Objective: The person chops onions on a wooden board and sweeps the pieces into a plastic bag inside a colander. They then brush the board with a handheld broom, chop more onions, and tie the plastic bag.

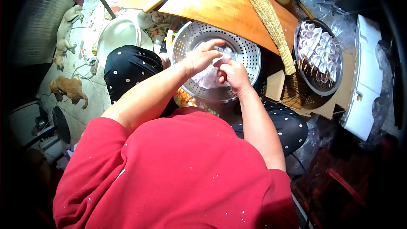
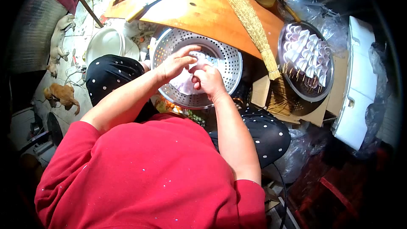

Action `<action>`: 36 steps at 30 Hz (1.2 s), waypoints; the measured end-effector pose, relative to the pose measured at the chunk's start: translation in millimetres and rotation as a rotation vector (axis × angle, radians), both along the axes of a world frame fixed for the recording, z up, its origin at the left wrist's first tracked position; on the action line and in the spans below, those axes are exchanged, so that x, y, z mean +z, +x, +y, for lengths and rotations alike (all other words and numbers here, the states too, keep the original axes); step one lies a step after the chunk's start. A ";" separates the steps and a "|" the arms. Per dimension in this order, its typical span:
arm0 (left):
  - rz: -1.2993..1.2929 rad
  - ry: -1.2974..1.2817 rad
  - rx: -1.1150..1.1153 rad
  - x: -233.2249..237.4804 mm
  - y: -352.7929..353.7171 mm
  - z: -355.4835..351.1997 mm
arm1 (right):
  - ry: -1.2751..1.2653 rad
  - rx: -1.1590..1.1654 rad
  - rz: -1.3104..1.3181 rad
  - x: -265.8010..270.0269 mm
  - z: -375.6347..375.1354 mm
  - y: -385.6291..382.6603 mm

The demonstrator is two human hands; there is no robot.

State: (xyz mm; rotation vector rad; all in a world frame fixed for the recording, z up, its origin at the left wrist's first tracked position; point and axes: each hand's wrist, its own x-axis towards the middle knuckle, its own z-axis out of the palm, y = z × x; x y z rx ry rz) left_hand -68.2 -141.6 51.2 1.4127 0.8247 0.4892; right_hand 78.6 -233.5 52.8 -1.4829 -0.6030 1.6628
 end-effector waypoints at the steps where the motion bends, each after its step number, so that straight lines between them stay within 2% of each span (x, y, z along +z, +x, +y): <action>1: 0.129 -0.296 -0.069 2.0 -5.8 -0.7 | -0.037 -0.074 0.050 6.4 0.3 2.2; 3: 0.156 -0.594 -0.164 -23.1 -13.2 1.4 | -0.062 -0.240 0.162 3.5 0.2 4.4; 5: 0.228 -0.306 -0.211 -49.1 -11.9 -3.4 | -0.108 -0.266 0.200 -2.7 -1.8 3.4; 6: 0.260 -0.446 -0.196 -39.9 -6.3 -3.0 | -0.097 -0.286 0.243 -4.5 -1.8 0.7; 7: 0.391 -0.204 -0.316 -37.9 -3.0 -7.1 | -0.116 -0.343 0.297 -6.6 -1.0 -1.3; 9: 0.391 0.408 -0.470 -41.4 -7.1 -20.7 | -0.207 -0.465 0.418 -5.8 0.9 -2.7; 10: 0.468 0.333 -0.464 -36.7 -4.2 -25.8 | -0.218 -0.479 0.401 2.7 1.7 -5.4; 11: 0.492 0.401 -0.460 -41.2 -2.7 -27.6 | -0.209 -0.495 0.371 -4.0 1.8 -8.1; 13: 0.403 0.144 -0.418 -63.9 -1.0 -18.6 | -0.183 -0.544 0.378 -5.6 3.6 -6.8; 14: 0.399 0.146 -0.421 -68.5 -0.8 -19.5 | -0.181 -0.548 0.375 -5.5 4.5 -3.3; 16: 0.490 0.338 -0.353 -51.6 -0.6 -23.6 | -0.201 -0.577 0.375 -5.0 6.9 2.9; 20: 0.597 0.464 -0.429 -54.7 2.3 -24.7 | -0.197 -0.470 0.313 -3.6 5.1 5.8; 23: 0.662 0.494 -0.385 -55.6 5.3 -30.1 | -0.160 -0.374 0.177 0.0 3.8 5.1; 26: 0.768 0.395 -0.440 -19.9 13.8 -27.0 | -0.147 -0.355 0.146 2.4 1.8 7.5; 29: 0.765 0.511 -0.492 -35.2 12.6 -27.1 | -0.137 -0.338 0.120 3.1 2.2 7.2; 30: 0.719 0.557 -0.445 -36.9 12.1 -27.3 | -0.142 -0.343 0.106 3.3 2.7 7.0; 34: 0.751 0.509 -0.465 -35.5 10.7 -24.6 | -0.136 -0.392 0.117 -6.0 6.2 16.3; 36: 0.670 0.518 -0.454 -39.0 8.7 -22.2 | -0.165 -0.433 0.115 -15.8 6.6 23.8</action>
